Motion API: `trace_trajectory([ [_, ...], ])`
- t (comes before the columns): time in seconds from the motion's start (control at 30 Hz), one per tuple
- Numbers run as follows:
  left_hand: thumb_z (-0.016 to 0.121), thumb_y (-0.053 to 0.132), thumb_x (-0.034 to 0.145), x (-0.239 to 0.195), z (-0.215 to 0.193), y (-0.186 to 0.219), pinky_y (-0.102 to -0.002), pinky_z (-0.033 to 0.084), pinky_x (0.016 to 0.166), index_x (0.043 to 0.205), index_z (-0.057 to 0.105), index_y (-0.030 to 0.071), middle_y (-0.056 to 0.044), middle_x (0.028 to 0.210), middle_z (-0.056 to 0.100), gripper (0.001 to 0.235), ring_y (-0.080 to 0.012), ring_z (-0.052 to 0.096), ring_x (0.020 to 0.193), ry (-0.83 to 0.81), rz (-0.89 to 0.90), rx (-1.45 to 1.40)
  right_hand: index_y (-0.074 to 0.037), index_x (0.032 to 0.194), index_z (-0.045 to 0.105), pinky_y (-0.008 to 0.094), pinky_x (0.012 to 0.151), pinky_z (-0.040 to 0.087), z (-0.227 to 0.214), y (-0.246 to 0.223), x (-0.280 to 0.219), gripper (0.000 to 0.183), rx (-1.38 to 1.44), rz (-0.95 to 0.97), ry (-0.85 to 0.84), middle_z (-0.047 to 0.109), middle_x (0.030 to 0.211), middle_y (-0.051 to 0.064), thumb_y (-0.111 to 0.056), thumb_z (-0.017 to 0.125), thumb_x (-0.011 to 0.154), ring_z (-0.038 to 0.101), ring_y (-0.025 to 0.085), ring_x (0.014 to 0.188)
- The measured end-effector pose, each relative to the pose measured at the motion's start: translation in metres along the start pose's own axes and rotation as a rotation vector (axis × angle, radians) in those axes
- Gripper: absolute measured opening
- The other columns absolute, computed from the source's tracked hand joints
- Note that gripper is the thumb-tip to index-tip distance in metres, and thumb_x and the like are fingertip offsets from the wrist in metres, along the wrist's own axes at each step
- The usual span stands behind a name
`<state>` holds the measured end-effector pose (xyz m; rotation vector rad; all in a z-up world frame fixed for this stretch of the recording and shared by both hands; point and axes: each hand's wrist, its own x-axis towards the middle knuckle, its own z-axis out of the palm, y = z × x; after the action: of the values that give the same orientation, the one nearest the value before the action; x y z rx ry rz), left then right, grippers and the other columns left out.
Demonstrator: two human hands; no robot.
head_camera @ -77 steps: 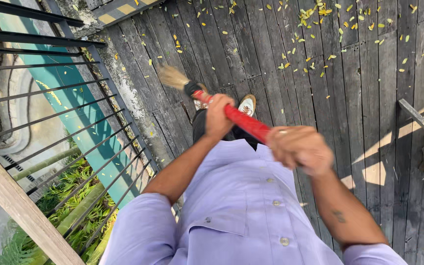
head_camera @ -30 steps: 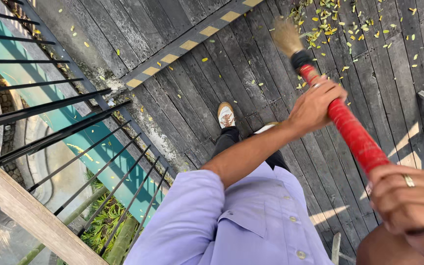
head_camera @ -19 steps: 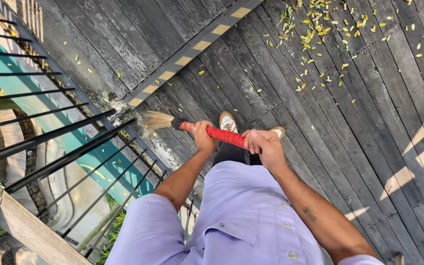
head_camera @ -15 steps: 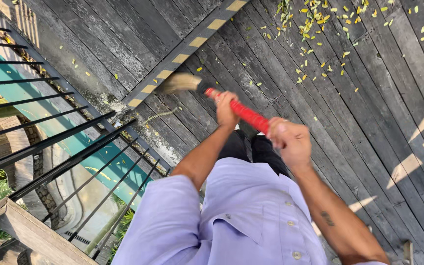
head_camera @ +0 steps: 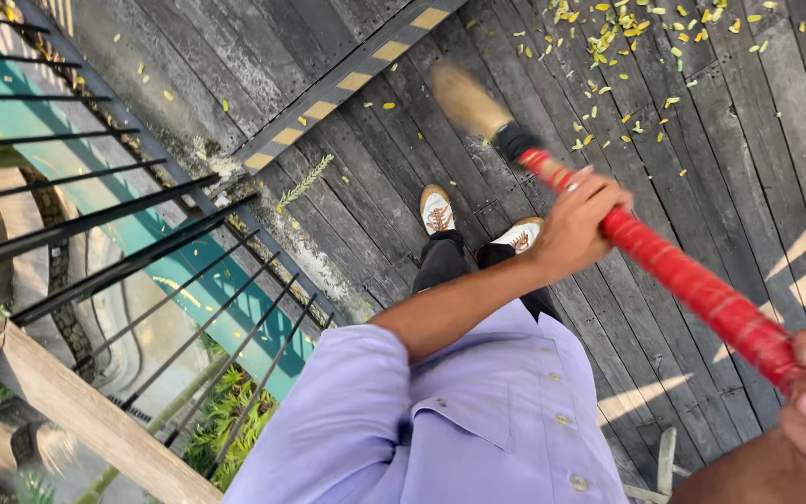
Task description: The person sweeps yellow leaves across a wooden outdoor deck using a broom, moving chairs aside to reach different areas.
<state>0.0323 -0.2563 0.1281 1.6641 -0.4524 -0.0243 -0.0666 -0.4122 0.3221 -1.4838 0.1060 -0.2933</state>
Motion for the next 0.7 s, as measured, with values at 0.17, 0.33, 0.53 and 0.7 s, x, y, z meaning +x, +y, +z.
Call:
trace_trajectory([
  [0.17,0.077,0.0,0.071,-0.13,-0.13,-0.064,-0.045,0.043,0.096,0.096,0.059,0.01,-0.012,0.101,0.061,0.033,-0.0366,0.057,0.105,0.077,-0.385,0.354,-0.008,0.055,0.047,0.054,0.09,0.047,0.07,0.096,-0.009,0.055,0.299,0.293,-0.215,0.052,0.056,0.011,-0.032,0.053,0.104,0.054,0.027,0.057],
  [0.33,0.079,0.002,0.061,-0.161,-0.189,-0.162,-0.049,0.041,0.1,0.091,0.061,0.012,-0.012,0.099,0.063,0.037,-0.0377,0.057,0.106,0.132,-0.447,0.598,-0.004,0.055,0.049,0.033,0.056,0.038,0.168,0.167,-0.013,0.053,0.175,0.568,-0.287,0.051,0.057,0.005,-0.016,0.055,0.106,0.045,0.017,0.055],
  [0.53,0.072,0.003,0.078,-0.041,-0.033,-0.17,-0.04,0.048,0.099,0.1,0.062,0.011,-0.009,0.105,0.062,0.026,-0.0318,0.061,0.107,0.203,-0.143,0.061,0.0,0.06,0.048,0.036,0.075,0.047,0.108,0.073,0.024,0.051,-0.08,0.155,-0.104,0.052,0.06,0.007,-0.004,0.055,0.111,0.052,0.018,0.059],
  [0.7,0.074,0.002,0.076,0.067,0.024,-0.092,-0.044,0.044,0.106,0.104,0.061,0.014,-0.003,0.105,0.062,0.034,-0.0283,0.063,0.106,0.134,0.017,0.013,-0.003,0.06,0.049,0.038,0.081,0.05,0.046,0.03,0.017,0.05,-0.275,-0.057,0.035,0.049,0.055,0.007,-0.014,0.058,0.109,0.059,0.022,0.059],
])
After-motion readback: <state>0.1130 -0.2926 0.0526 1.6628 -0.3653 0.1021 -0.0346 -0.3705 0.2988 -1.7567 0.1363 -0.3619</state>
